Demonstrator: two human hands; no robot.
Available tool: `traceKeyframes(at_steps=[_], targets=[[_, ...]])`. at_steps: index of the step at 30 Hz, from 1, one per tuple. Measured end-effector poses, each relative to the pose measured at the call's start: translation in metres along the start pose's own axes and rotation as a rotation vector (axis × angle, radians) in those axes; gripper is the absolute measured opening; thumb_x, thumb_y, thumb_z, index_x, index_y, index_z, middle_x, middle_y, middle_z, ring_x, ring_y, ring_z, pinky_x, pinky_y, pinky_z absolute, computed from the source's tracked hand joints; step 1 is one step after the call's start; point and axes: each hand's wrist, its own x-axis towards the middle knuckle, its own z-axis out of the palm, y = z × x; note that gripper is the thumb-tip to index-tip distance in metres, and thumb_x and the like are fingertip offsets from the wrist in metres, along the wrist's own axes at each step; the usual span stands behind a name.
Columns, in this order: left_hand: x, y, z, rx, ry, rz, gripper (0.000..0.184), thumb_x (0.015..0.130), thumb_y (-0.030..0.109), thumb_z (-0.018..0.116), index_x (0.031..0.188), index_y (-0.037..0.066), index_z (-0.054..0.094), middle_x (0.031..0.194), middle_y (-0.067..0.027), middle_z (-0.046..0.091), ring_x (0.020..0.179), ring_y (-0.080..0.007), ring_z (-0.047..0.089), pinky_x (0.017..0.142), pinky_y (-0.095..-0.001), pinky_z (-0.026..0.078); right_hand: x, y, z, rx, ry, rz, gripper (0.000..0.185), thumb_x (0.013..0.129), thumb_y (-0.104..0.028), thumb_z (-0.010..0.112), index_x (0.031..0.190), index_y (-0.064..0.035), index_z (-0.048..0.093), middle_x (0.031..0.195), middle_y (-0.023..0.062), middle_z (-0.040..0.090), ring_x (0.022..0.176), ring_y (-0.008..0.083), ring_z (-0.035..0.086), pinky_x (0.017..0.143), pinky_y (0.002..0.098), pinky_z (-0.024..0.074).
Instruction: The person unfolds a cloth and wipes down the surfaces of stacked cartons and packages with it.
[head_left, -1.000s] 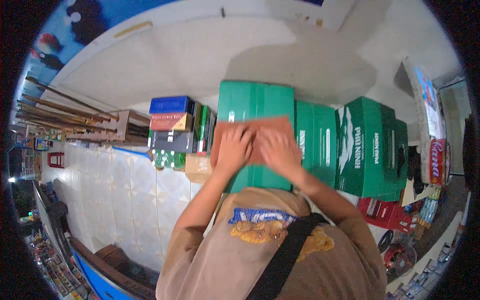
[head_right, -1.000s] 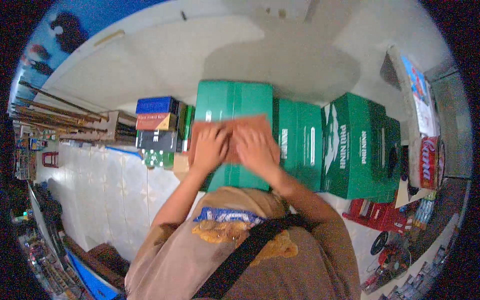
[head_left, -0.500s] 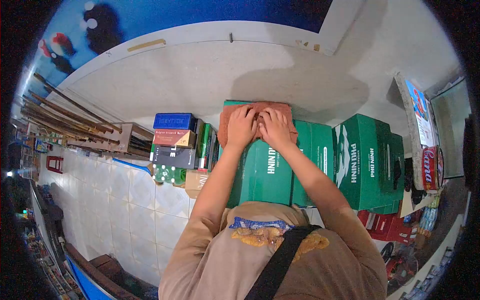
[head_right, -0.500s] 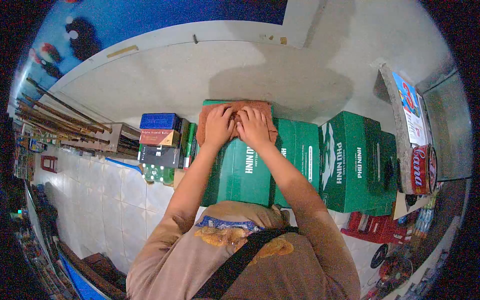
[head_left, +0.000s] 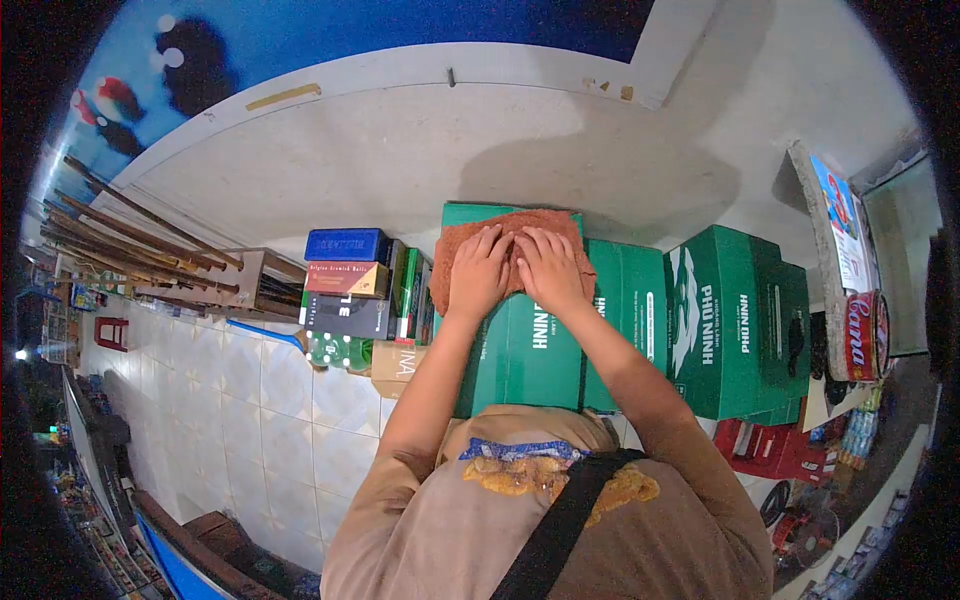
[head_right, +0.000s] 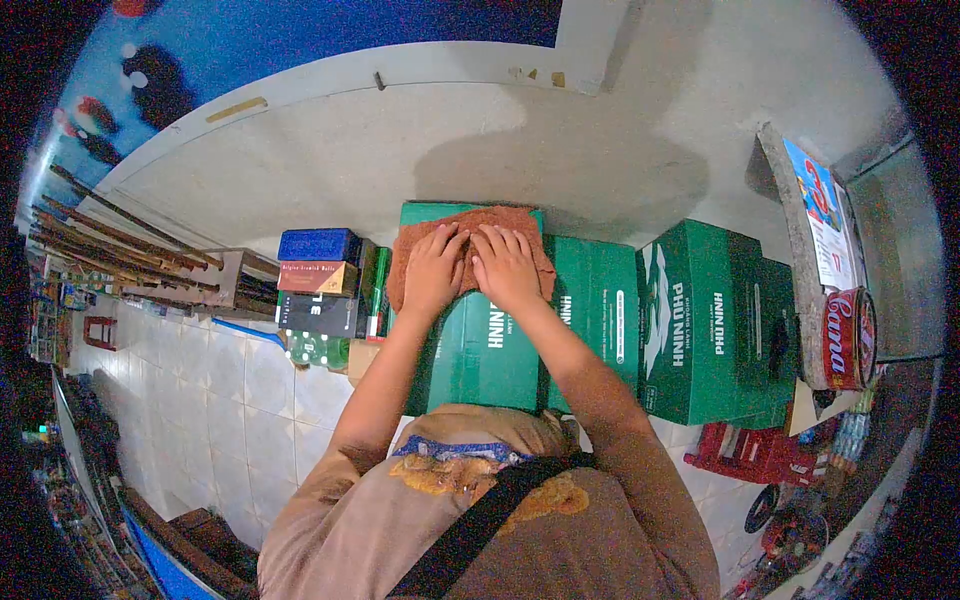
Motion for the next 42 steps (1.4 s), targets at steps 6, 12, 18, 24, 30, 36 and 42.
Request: traceKeyframes(at_steps=[6,12,18,24,30,36,42], targets=[[0.000,0.000,-0.002,0.033,0.014,0.036,0.041,0.083,0.013,0.063,0.124,0.007,0.061,0.131,-0.0124,0.058,0.126,-0.0310,0.052,0.104,-0.0441,0.041,-0.002,0.000,0.002,0.018,0.018,0.015,0.036,0.088,-0.023,0.062,0.120,-0.0051,0.059,0.128,0.0113,0.055,0.120,0.0310,0.050,0.105,0.0468,0.0360],[-0.001,0.001,-0.003,0.008,-0.030,0.004,0.039,0.081,0.014,0.064,0.120,0.011,0.063,0.124,-0.0093,0.059,0.117,-0.0306,0.053,0.099,-0.0440,0.042,-0.004,-0.001,0.001,-0.011,0.046,0.000,0.031,0.087,-0.024,0.063,0.112,-0.0058,0.060,0.119,0.0112,0.055,0.112,0.0311,0.052,0.100,0.0464,0.0387],[-0.005,0.005,-0.005,0.061,0.004,0.046,0.028,0.080,0.017,0.066,0.107,0.009,0.064,0.108,-0.0109,0.058,0.104,-0.0300,0.054,0.087,-0.0430,0.044,-0.012,-0.003,-0.002,-0.018,0.038,0.001,0.029,0.086,-0.025,0.064,0.108,-0.0065,0.060,0.112,0.0113,0.054,0.105,0.0308,0.052,0.094,0.0460,0.0408],[-0.017,0.012,-0.010,0.040,0.015,0.076,0.026,0.079,0.017,0.067,0.103,0.009,0.063,0.101,-0.0111,0.056,0.099,-0.0304,0.053,0.083,-0.0429,0.043,-0.025,-0.011,-0.009,0.013,0.014,0.015,0.027,0.086,-0.025,0.064,0.104,-0.0061,0.059,0.108,0.0120,0.054,0.102,0.0317,0.052,0.092,0.0461,0.0408],[-0.039,0.024,-0.016,-0.017,-0.078,0.062,0.029,0.076,0.015,0.069,0.103,0.008,0.062,0.105,-0.0115,0.057,0.100,-0.0322,0.053,0.084,-0.0441,0.043,-0.048,-0.028,-0.021,0.021,-0.022,0.024,0.024,0.085,-0.024,0.065,0.099,-0.0054,0.057,0.102,0.0128,0.053,0.097,0.0318,0.051,0.087,0.0459,0.0408],[-0.061,0.041,-0.028,-0.023,-0.115,0.071,0.023,0.078,0.016,0.067,0.098,0.009,0.060,0.098,-0.0106,0.055,0.093,-0.0296,0.053,0.079,-0.0414,0.041,-0.070,-0.048,-0.031,0.051,-0.067,0.043,0.023,0.084,-0.023,0.064,0.095,-0.0051,0.056,0.095,0.0129,0.052,0.091,0.0317,0.051,0.081,0.0453,0.0404],[-0.088,0.053,-0.039,-0.046,-0.179,0.070,0.025,0.078,0.016,0.066,0.101,0.007,0.060,0.100,-0.0111,0.055,0.094,-0.0310,0.052,0.077,-0.0423,0.041,-0.094,-0.065,-0.041,0.059,-0.122,0.027,0.022,0.082,-0.023,0.065,0.093,-0.0059,0.055,0.093,0.0125,0.051,0.091,0.0312,0.050,0.080,0.0449,0.0397]])
